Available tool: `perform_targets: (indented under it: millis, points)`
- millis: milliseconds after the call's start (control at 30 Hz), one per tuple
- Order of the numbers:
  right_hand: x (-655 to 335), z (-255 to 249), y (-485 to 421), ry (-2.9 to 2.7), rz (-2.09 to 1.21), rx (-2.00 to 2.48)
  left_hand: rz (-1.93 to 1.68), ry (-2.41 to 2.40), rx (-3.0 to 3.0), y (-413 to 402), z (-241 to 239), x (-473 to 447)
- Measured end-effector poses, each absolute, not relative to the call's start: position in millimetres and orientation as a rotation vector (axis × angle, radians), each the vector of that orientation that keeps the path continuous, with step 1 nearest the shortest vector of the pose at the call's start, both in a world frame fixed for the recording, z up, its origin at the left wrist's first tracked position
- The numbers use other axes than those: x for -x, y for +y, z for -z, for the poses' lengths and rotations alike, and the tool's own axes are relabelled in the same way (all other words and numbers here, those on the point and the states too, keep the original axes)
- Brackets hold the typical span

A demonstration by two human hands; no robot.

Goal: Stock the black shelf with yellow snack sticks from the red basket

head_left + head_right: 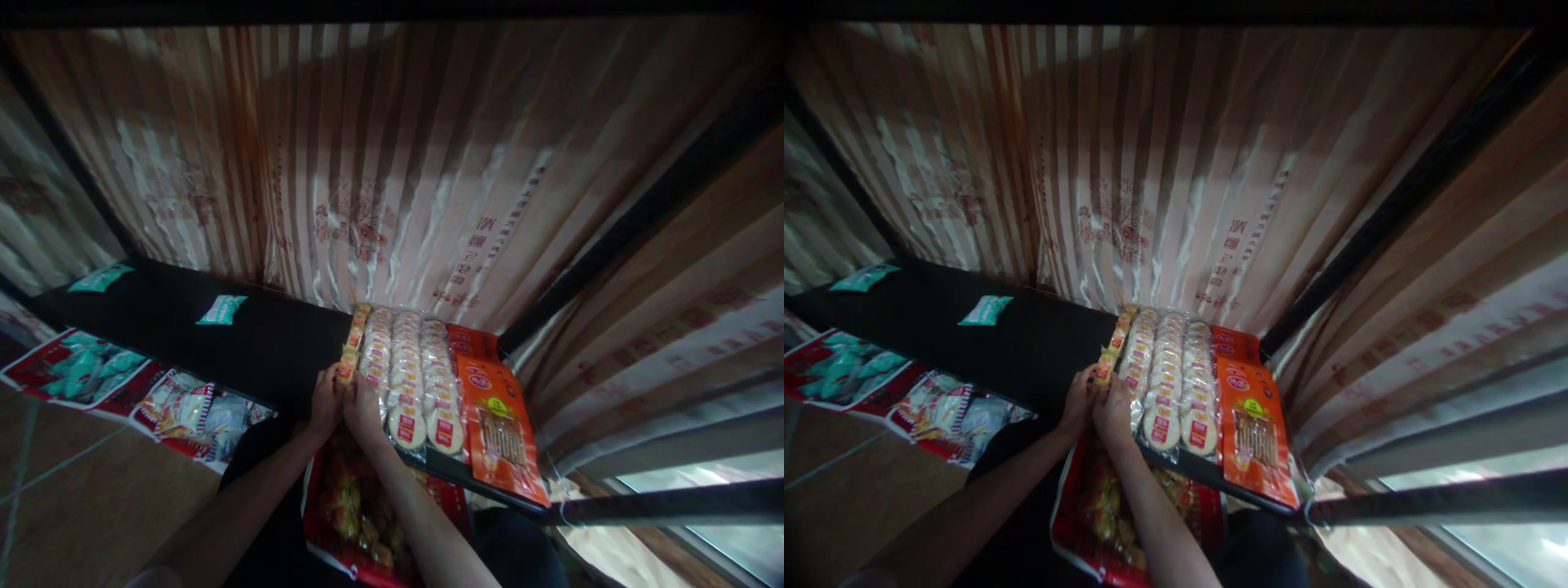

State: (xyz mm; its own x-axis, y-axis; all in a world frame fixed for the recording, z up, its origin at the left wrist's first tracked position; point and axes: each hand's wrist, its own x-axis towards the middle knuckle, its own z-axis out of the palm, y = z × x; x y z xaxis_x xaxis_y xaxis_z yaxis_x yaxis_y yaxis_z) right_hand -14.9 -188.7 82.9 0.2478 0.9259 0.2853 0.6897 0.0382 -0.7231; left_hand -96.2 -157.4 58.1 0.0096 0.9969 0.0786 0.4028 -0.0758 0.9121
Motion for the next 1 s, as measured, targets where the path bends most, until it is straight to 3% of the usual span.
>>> perform_targets:
  millis: [1000]
  points:
    - [-5, -74, -128, -1.621, -0.345, 1.803, -1.028, 1.472, -1.723, -97, -35, 74]
